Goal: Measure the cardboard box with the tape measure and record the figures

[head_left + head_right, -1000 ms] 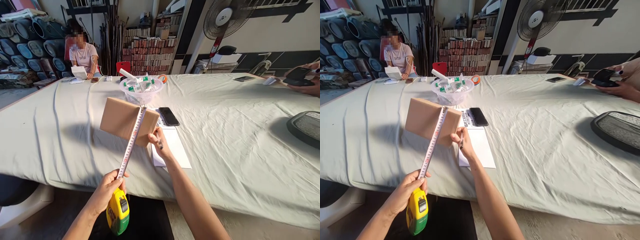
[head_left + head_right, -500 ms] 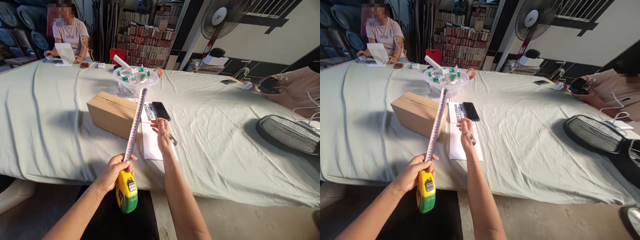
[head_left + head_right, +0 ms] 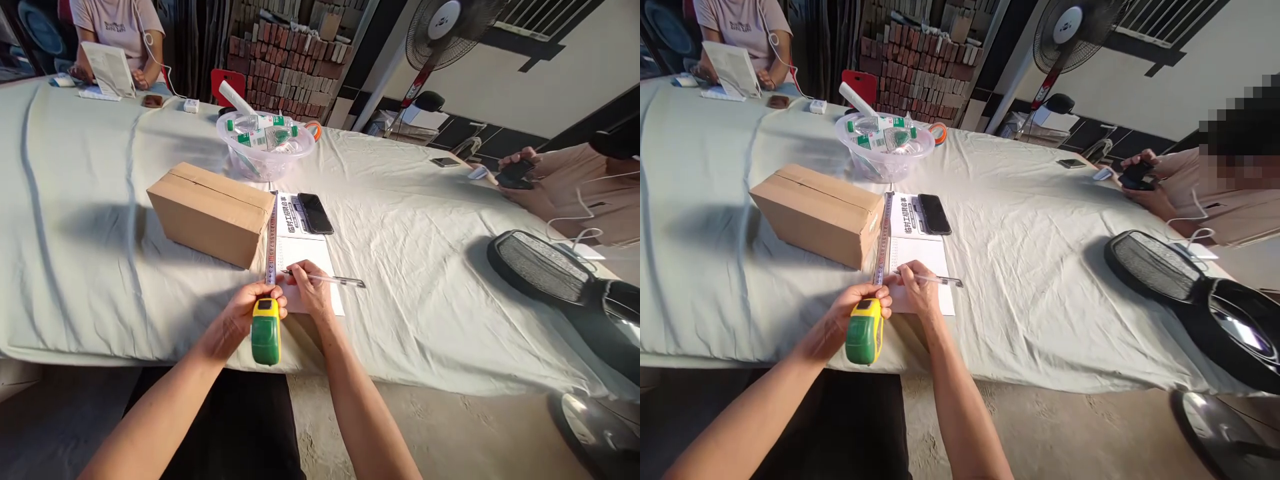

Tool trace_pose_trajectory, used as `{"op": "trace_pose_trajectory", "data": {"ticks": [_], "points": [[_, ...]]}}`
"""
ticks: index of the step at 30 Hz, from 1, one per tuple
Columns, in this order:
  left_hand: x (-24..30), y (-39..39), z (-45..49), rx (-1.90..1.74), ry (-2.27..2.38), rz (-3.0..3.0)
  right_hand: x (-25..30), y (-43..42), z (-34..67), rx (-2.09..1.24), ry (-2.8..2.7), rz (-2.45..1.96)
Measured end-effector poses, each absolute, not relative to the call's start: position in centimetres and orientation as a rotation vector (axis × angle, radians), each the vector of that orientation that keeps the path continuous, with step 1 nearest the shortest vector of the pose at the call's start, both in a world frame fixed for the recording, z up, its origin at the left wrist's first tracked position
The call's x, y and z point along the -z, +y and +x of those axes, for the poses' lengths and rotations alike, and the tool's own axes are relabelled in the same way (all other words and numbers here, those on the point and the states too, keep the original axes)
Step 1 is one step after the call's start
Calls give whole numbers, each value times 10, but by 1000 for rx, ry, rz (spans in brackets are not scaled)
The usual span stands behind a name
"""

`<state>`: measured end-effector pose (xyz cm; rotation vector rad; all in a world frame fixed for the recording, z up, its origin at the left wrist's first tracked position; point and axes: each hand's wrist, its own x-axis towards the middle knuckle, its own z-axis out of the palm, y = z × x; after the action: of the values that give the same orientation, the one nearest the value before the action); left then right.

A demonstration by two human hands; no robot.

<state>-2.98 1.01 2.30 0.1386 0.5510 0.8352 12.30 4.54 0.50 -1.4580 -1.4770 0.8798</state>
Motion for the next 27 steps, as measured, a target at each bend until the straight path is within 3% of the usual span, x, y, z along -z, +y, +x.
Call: {"op": "trace_pose_trajectory", "data": {"ticks": [27], "points": [[-15, 5, -35, -813, 518, 155, 5, 51, 117, -774, -1578, -1510]]}}
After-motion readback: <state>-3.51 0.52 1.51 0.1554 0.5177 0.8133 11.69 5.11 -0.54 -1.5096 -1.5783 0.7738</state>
